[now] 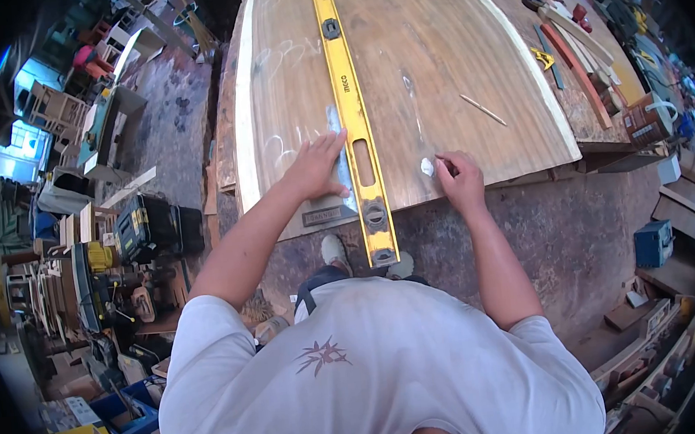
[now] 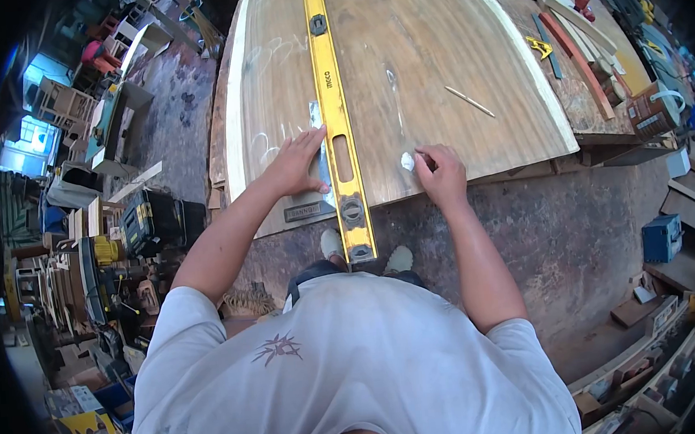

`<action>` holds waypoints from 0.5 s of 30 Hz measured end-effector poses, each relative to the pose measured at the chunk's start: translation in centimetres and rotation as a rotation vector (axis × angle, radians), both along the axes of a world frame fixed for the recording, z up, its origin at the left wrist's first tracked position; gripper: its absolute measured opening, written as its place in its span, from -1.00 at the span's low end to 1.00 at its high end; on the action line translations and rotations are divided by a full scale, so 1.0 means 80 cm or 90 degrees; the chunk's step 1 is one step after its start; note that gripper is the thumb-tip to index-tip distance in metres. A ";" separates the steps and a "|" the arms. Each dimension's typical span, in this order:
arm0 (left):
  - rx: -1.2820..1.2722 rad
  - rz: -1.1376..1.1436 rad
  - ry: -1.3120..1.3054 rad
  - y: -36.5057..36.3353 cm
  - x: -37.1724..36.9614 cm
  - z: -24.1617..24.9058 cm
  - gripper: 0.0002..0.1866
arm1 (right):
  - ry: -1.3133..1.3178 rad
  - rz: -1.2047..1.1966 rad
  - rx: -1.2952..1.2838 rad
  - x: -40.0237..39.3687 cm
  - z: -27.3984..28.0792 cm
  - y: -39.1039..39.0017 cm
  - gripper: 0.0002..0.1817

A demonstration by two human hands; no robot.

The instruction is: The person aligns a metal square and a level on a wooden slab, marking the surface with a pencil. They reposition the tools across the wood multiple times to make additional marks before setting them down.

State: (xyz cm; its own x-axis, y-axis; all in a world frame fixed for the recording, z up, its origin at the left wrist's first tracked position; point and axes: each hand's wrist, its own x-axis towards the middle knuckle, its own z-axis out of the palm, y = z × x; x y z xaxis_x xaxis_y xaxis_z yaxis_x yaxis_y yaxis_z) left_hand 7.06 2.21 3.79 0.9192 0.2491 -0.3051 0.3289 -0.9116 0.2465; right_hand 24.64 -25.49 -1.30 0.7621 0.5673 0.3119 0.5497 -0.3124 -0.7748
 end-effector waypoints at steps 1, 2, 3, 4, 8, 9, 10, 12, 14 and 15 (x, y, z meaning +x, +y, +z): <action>-0.001 0.001 -0.004 -0.001 0.001 0.002 0.42 | 0.002 0.002 -0.002 0.000 0.001 0.000 -0.82; -0.003 0.004 -0.002 -0.001 0.001 0.004 0.42 | 0.003 0.001 -0.002 0.000 0.002 0.000 -0.82; -0.007 0.000 -0.007 -0.001 0.000 0.006 0.43 | 0.003 0.001 -0.002 -0.001 0.002 0.000 -0.82; -0.011 -0.002 -0.012 -0.001 0.000 0.006 0.43 | 0.005 0.007 -0.006 -0.001 0.000 0.000 -0.82; 0.003 -0.028 -0.040 0.004 -0.004 -0.003 0.39 | -0.001 0.014 -0.006 0.002 -0.002 0.000 -0.82; 0.001 -0.018 -0.037 0.006 -0.005 -0.006 0.39 | 0.002 0.011 -0.005 0.002 -0.003 0.001 -0.82; -0.006 -0.022 -0.041 0.006 -0.004 -0.005 0.38 | 0.003 0.010 -0.017 0.003 -0.006 0.001 -0.82; -0.028 -0.018 -0.070 0.006 -0.005 -0.011 0.38 | 0.010 0.008 -0.007 0.000 -0.012 0.005 -0.81; -0.038 -0.015 -0.078 0.007 -0.006 -0.012 0.37 | 0.016 0.005 0.003 -0.009 -0.007 0.014 -0.79; -0.047 -0.021 -0.087 0.007 -0.006 -0.013 0.36 | 0.088 0.028 -0.038 -0.015 -0.005 0.019 -0.74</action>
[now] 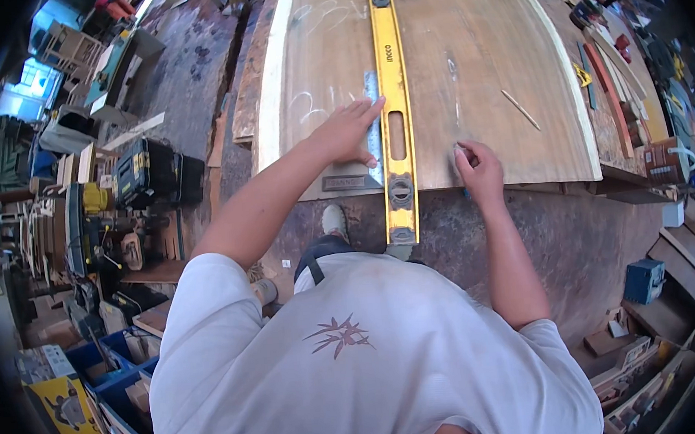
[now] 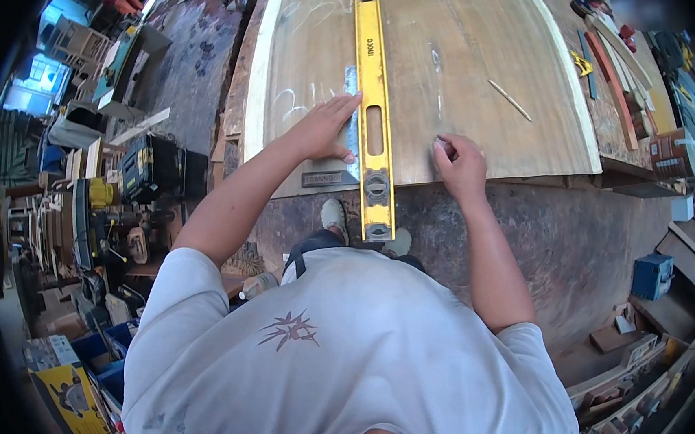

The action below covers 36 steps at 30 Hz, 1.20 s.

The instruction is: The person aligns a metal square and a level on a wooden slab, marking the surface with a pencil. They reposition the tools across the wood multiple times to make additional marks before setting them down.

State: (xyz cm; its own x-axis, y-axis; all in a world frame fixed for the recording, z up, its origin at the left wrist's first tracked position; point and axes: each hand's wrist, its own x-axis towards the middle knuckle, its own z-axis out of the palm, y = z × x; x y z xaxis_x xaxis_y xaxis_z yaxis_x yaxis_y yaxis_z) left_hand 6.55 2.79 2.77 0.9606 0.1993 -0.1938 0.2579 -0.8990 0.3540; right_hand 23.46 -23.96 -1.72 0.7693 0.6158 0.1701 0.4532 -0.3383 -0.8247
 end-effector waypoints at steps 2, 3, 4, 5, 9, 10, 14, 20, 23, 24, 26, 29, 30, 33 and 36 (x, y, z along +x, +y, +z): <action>-0.004 0.001 -0.013 0.001 -0.001 -0.002 0.36 | 0.072 0.032 -0.045 -0.018 0.010 0.017 -0.69; -0.001 -0.006 -0.018 0.001 -0.001 -0.002 0.36 | 0.042 0.065 -0.043 -0.030 0.014 0.030 -0.63; 0.001 -0.013 -0.023 0.002 -0.001 -0.003 0.36 | 0.012 0.099 -0.041 -0.040 0.015 0.041 -0.56; 0.000 -0.018 -0.034 0.002 -0.002 -0.004 0.37 | -0.028 0.112 -0.066 -0.047 0.015 0.053 -0.42; -0.014 -0.008 -0.037 0.002 -0.003 -0.004 0.39 | 0.037 0.144 -0.251 -0.060 0.043 0.084 -0.30; -0.016 -0.002 -0.036 0.003 -0.004 -0.005 0.39 | 0.037 0.149 -0.253 -0.061 0.046 0.088 -0.30; -0.031 -0.002 -0.035 0.003 -0.003 -0.003 0.37 | -0.011 0.149 -0.310 -0.060 0.047 0.093 -0.30; -0.044 -0.002 -0.029 0.004 -0.006 -0.005 0.34 | -0.034 0.140 -0.311 -0.064 0.045 0.091 -0.35; -0.056 -0.009 -0.040 0.005 -0.007 -0.009 0.33 | -0.028 0.135 -0.301 -0.064 0.043 0.090 -0.38; -0.055 -0.010 -0.043 0.005 -0.008 -0.010 0.33 | -0.037 0.135 -0.297 -0.063 0.040 0.090 -0.39; -0.055 -0.013 -0.044 0.006 -0.008 -0.011 0.32 | -0.043 0.133 -0.293 -0.064 0.037 0.089 -0.41; -0.052 -0.018 -0.036 0.008 -0.008 -0.012 0.32 | -0.041 0.129 -0.302 -0.065 0.040 0.090 -0.44; -0.057 -0.016 -0.044 0.008 -0.008 -0.013 0.32 | -0.033 0.140 -0.286 -0.064 0.042 0.089 -0.45; -0.070 -0.021 -0.059 0.010 -0.012 -0.020 0.31 | -0.034 0.153 -0.275 -0.065 0.037 0.088 -0.49; -0.059 -0.062 -0.082 0.013 -0.011 -0.021 0.30 | -0.028 0.132 -0.271 -0.065 0.031 0.087 -0.55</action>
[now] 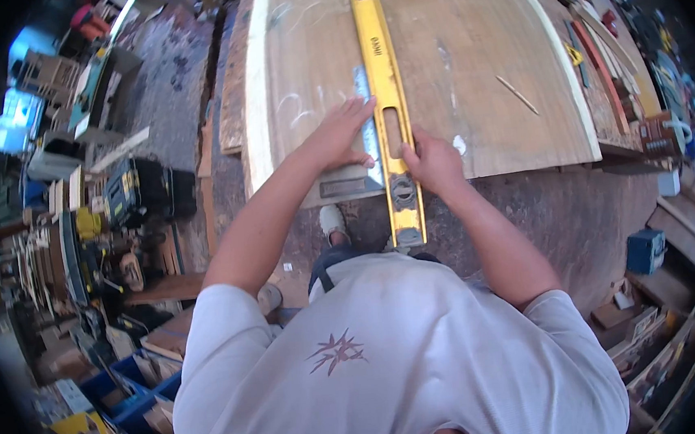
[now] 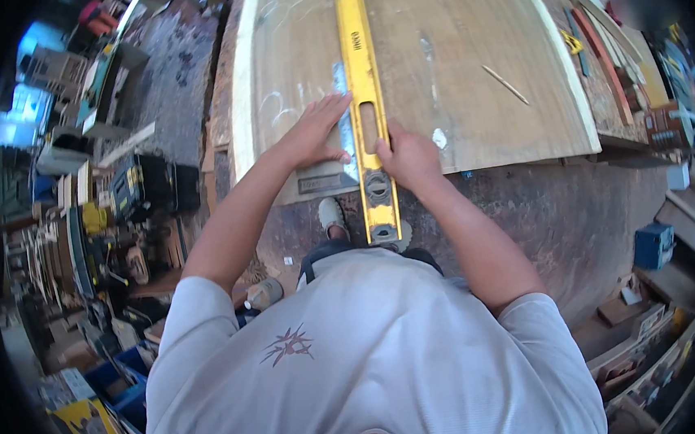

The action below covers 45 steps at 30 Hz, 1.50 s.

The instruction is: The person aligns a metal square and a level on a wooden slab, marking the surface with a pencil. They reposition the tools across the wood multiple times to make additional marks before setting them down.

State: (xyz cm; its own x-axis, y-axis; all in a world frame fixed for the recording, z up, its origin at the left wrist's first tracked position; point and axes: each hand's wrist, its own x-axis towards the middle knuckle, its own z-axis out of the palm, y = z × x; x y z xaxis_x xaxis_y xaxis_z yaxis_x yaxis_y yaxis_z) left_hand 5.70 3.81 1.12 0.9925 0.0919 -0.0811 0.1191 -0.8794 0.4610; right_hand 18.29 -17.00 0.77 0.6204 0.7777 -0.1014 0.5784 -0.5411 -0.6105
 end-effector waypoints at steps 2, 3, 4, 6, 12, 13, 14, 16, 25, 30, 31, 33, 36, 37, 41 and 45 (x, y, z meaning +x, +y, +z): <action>-0.021 0.024 0.004 -0.001 0.001 0.005 0.31 | -0.047 0.002 0.017 -0.003 -0.001 0.000 -0.57; -0.017 -0.004 0.006 -0.001 0.001 0.008 0.31 | -0.047 -0.027 0.020 -0.004 -0.004 0.001 -0.57; -0.018 0.011 0.023 -0.001 0.003 0.010 0.31 | -0.062 -0.012 0.016 -0.003 -0.007 0.001 -0.56; -0.017 0.005 0.047 -0.006 0.008 0.012 0.32 | -0.071 -0.019 0.011 -0.002 -0.011 -0.004 -0.55; 0.013 0.041 0.084 -0.008 0.009 0.015 0.33 | -0.035 0.008 0.056 -0.002 -0.011 -0.004 -0.51; 0.019 0.036 0.081 -0.007 0.009 0.014 0.34 | -0.032 0.003 0.062 -0.003 -0.008 -0.004 -0.51; 0.024 0.033 0.083 -0.005 0.008 0.012 0.34 | -0.028 0.011 0.051 -0.003 -0.005 -0.005 -0.52; 0.023 0.032 0.083 -0.005 0.008 0.009 0.33 | -0.023 0.017 0.043 -0.002 -0.001 -0.006 -0.51; 0.026 0.031 0.104 -0.006 0.009 0.014 0.34 | -0.006 0.019 0.031 -0.003 -0.003 -0.004 -0.49; 0.009 0.023 0.072 -0.003 0.006 0.015 0.24 | -0.005 -0.013 0.014 -0.012 0.004 -0.010 -0.54; 0.004 0.020 0.040 0.002 0.006 0.014 0.16 | -0.001 -0.018 0.019 -0.013 0.007 -0.011 -0.54; -0.043 0.058 -0.008 0.025 0.014 -0.001 0.06 | 0.010 -0.051 0.033 -0.021 0.010 -0.018 -0.61; -0.061 0.105 -0.103 0.063 0.053 -0.026 -0.20 | 0.046 -0.089 0.053 -0.036 0.005 -0.033 -0.61; -0.066 0.157 -0.145 0.084 0.074 -0.037 -0.23 | 0.056 -0.107 0.056 -0.044 0.004 -0.039 -0.61; -0.112 0.252 -0.216 0.160 0.167 -0.045 -0.31 | 0.084 -0.185 0.046 -0.074 0.010 -0.061 -0.63; -0.093 0.178 -0.212 0.241 0.250 -0.059 -0.30 | 0.180 -0.252 -0.044 -0.092 0.028 -0.063 -0.58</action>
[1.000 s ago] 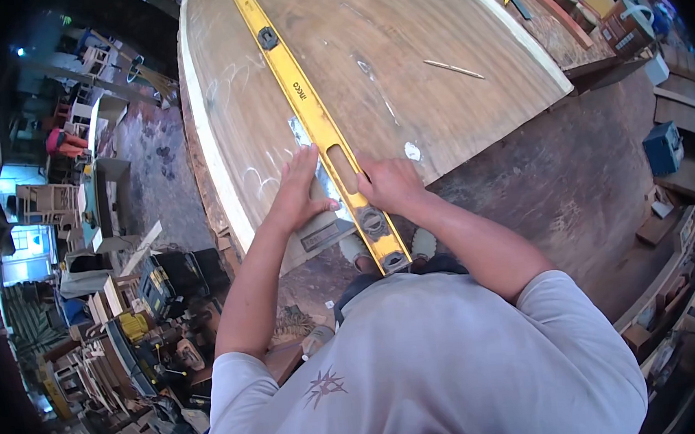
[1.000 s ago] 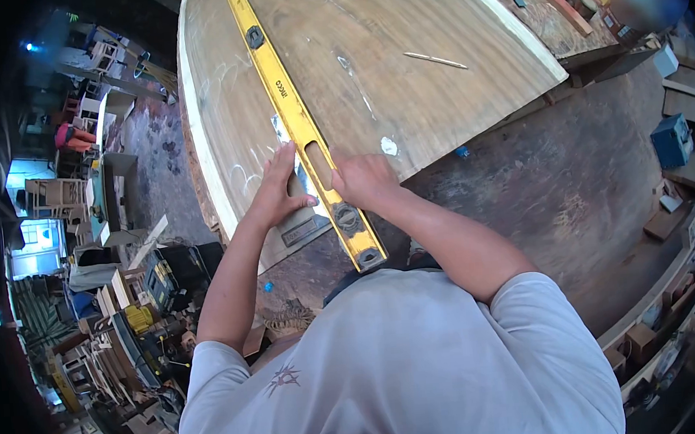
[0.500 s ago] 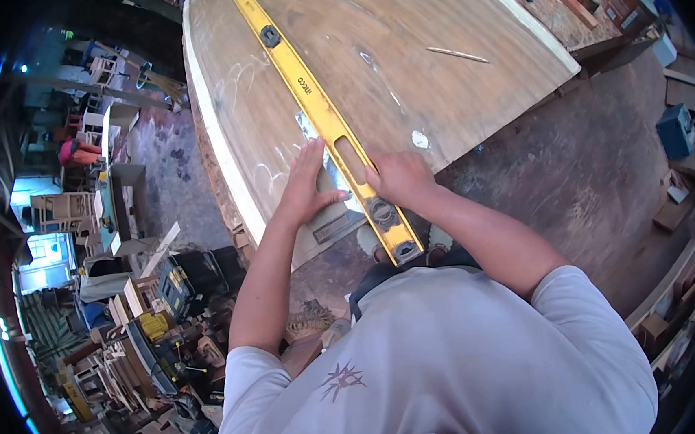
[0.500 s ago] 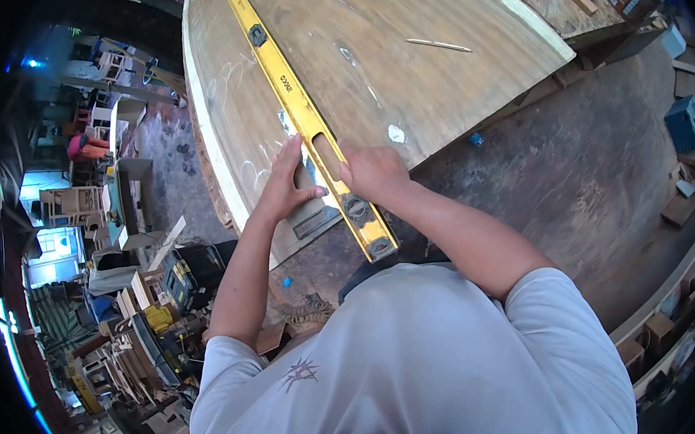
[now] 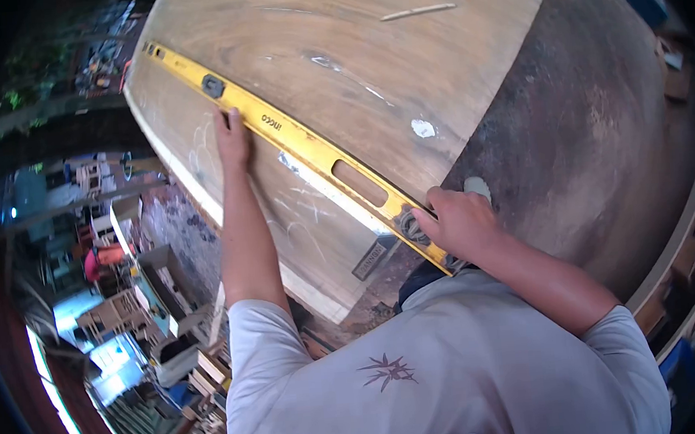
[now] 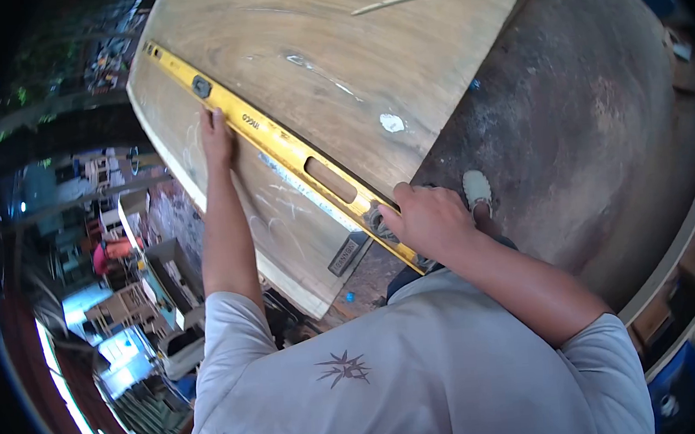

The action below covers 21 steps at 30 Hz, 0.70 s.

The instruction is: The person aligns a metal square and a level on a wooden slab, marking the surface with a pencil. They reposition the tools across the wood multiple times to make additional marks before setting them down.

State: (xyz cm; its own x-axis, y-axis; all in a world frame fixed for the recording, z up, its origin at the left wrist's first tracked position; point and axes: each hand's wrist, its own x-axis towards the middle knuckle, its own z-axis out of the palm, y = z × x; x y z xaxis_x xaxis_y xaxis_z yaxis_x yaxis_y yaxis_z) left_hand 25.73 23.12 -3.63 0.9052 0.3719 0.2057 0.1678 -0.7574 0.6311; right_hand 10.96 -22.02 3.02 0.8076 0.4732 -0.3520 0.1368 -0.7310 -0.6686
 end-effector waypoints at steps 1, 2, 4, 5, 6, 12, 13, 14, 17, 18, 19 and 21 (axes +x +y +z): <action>0.008 -0.014 -0.003 0.020 0.017 -0.006 -0.29 | 0.039 -0.017 -0.034 -0.005 0.000 0.002 -0.57; 0.016 -0.029 -0.009 0.036 0.034 -0.010 -0.29 | 0.047 -0.034 -0.038 -0.008 0.001 0.005 -0.57; 0.003 -0.064 -0.015 0.059 0.063 -0.016 -0.29 | 0.107 -0.091 -0.057 -0.012 0.005 0.011 -0.52; -0.016 -0.082 -0.015 0.065 0.072 -0.014 -0.30 | 0.114 -0.106 -0.061 -0.014 0.007 0.011 -0.52; -0.028 -0.069 -0.018 0.071 0.080 -0.013 -0.31 | 0.122 -0.110 -0.048 -0.015 0.009 0.012 -0.51; -0.031 -0.044 -0.005 0.062 0.080 -0.002 -0.32 | 0.150 -0.131 -0.021 -0.020 0.003 0.015 -0.50; -0.032 -0.050 -0.001 0.065 0.081 -0.007 -0.32 | 0.147 -0.134 -0.013 -0.020 0.001 0.015 -0.50; -0.033 -0.049 -0.006 0.071 0.082 -0.009 -0.32 | 0.151 -0.140 -0.013 -0.022 -0.001 0.015 -0.50; -0.045 -0.049 -0.008 0.074 0.085 -0.011 -0.32 | 0.130 -0.136 0.004 -0.023 -0.007 0.015 -0.50; -0.039 -0.048 -0.011 0.074 0.083 -0.010 -0.32 | 0.131 -0.137 0.006 -0.023 -0.007 0.015 -0.51; -0.032 -0.047 -0.013 0.075 0.084 -0.011 -0.31 | 0.132 -0.139 0.009 -0.024 -0.007 0.014 -0.51; -0.036 -0.056 -0.019 0.077 0.089 -0.013 -0.32 | 0.136 -0.140 0.003 -0.026 -0.006 0.013 -0.52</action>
State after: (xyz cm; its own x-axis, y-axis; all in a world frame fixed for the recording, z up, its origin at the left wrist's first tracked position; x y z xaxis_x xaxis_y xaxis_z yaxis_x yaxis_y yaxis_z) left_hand 32.81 29.31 -4.70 0.9286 0.3031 0.2141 0.0828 -0.7316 0.6767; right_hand 8.90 -20.95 2.54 0.7989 0.2968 -0.5232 -0.1683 -0.7247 -0.6682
